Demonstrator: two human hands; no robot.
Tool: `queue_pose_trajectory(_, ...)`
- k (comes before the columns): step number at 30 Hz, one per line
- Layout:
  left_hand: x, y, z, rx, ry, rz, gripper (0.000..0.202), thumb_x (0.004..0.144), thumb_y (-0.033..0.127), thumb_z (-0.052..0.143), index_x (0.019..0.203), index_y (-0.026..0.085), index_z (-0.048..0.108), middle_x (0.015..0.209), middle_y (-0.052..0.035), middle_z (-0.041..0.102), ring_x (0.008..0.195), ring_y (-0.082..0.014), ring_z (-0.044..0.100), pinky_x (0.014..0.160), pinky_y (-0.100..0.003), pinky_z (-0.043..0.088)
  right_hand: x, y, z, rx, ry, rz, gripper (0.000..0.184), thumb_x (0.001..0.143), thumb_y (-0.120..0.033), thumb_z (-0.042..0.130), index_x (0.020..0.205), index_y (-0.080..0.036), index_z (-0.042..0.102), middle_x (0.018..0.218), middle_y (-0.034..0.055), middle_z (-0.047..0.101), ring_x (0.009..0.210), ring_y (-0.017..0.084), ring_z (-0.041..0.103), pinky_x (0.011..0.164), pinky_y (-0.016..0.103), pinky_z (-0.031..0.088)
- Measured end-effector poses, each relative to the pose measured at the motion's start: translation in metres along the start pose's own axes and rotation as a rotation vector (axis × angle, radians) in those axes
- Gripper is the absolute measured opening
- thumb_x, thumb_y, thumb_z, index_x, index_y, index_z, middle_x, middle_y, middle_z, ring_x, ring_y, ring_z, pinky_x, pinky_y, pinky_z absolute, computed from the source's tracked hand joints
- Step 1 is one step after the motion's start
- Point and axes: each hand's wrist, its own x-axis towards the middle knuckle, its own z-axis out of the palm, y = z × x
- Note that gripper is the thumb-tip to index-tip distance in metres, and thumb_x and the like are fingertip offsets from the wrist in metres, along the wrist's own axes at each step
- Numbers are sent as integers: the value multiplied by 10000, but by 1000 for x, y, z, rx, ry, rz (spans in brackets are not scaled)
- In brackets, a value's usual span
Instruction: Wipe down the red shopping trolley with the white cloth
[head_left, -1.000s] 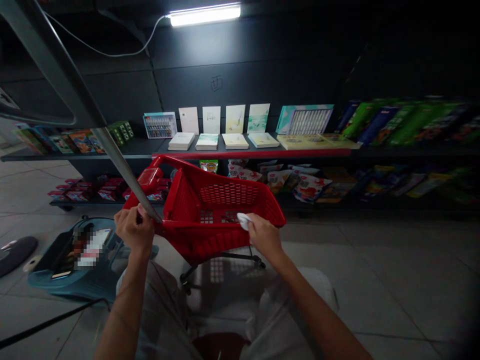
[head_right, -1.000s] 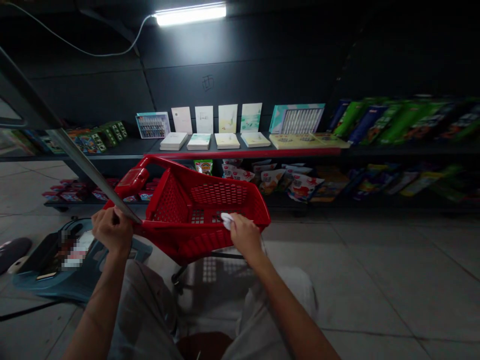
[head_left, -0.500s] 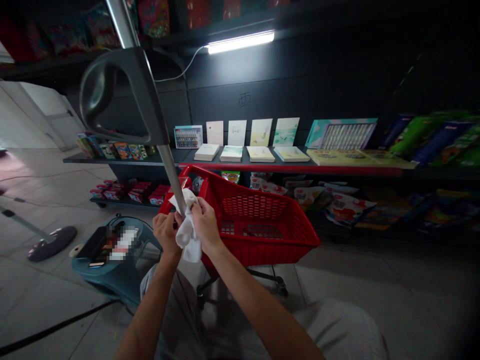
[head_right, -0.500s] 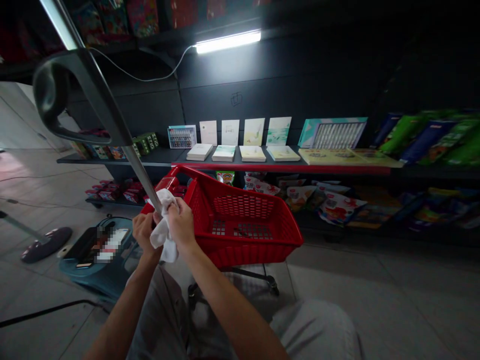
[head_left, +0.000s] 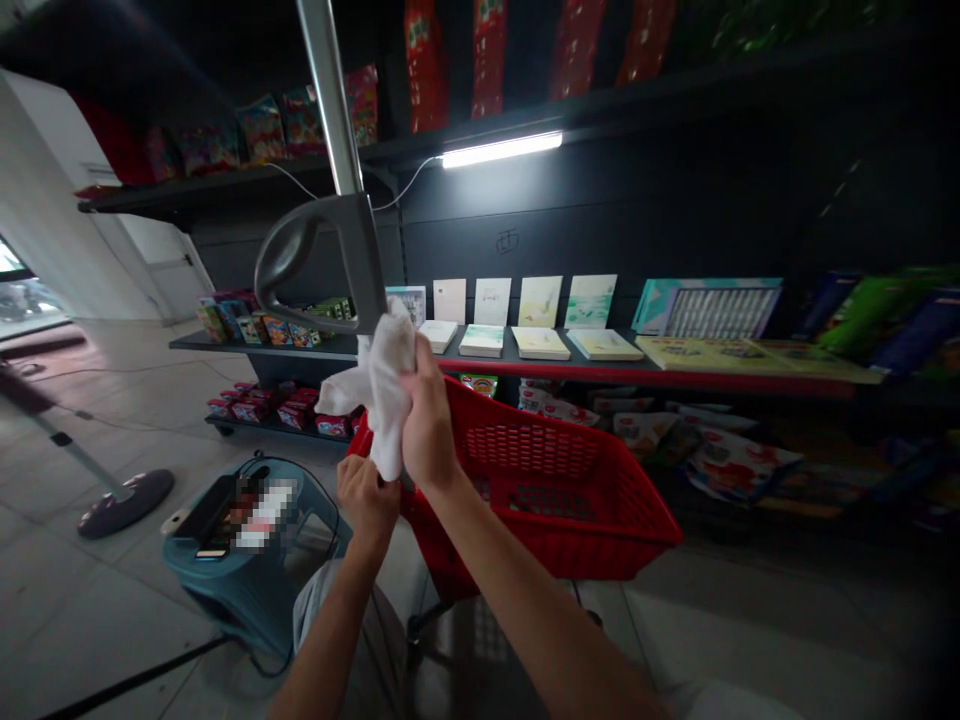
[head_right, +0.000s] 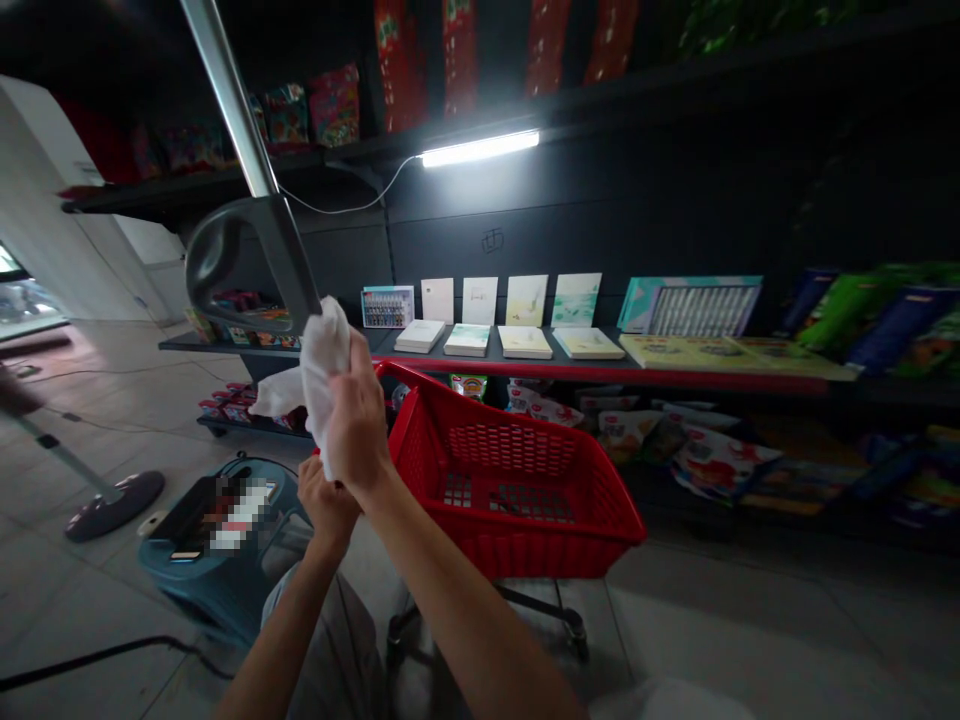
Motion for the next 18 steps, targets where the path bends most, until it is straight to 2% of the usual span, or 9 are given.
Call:
queue_pose_trajectory(3,0,-4,-1,-54,-18,-14,328,915,211,531,600,252,451,594,-19,510,653,-216,505,744,-400,406,-58,28,-6,-173,-52,-93,608,1014,-255,386,1609,-240,263,1550,115,461,1453,273,444,1228,530,372)
queue_pose_trajectory(5,-1,-7,-1,-62,-24,-29,373,924,238,519,566,252,417,554,-11,485,602,-204,474,720,-396,389,-88,52,-9,-257,-74,-90,665,1022,-248,418,1643,-234,179,1584,148,428,1470,285,440,1224,515,390)
queue_pose_trajectory(8,0,-5,-1,-45,-25,-33,417,920,258,511,531,256,362,520,-10,454,576,-197,448,713,-396,380,-99,70,-13,-308,-95,-92,681,1049,-266,417,1660,-218,121,1589,181,426,1468,298,456,1201,510,427)
queue_pose_trajectory(10,1,-1,-2,-32,-36,-27,392,925,250,511,551,254,393,551,-21,485,614,-205,472,732,-397,390,-85,66,-13,-317,-92,-130,672,1062,-282,408,1661,-228,109,1593,175,425,1492,303,427,1211,527,412)
queue_pose_trajectory(13,2,6,-2,4,-21,8,350,904,205,533,578,250,414,577,-22,488,658,-211,484,750,-388,400,-46,44,-8,-299,-47,-207,638,1081,-313,369,1655,-266,95,1600,144,416,1508,299,397,1225,562,378)
queue_pose_trajectory(18,0,9,2,50,36,71,317,928,176,541,625,237,468,610,-1,497,677,-187,495,793,-352,416,19,8,7,-257,88,-396,589,1081,-449,382,1611,-267,199,1520,166,491,1404,282,511,1155,546,452)
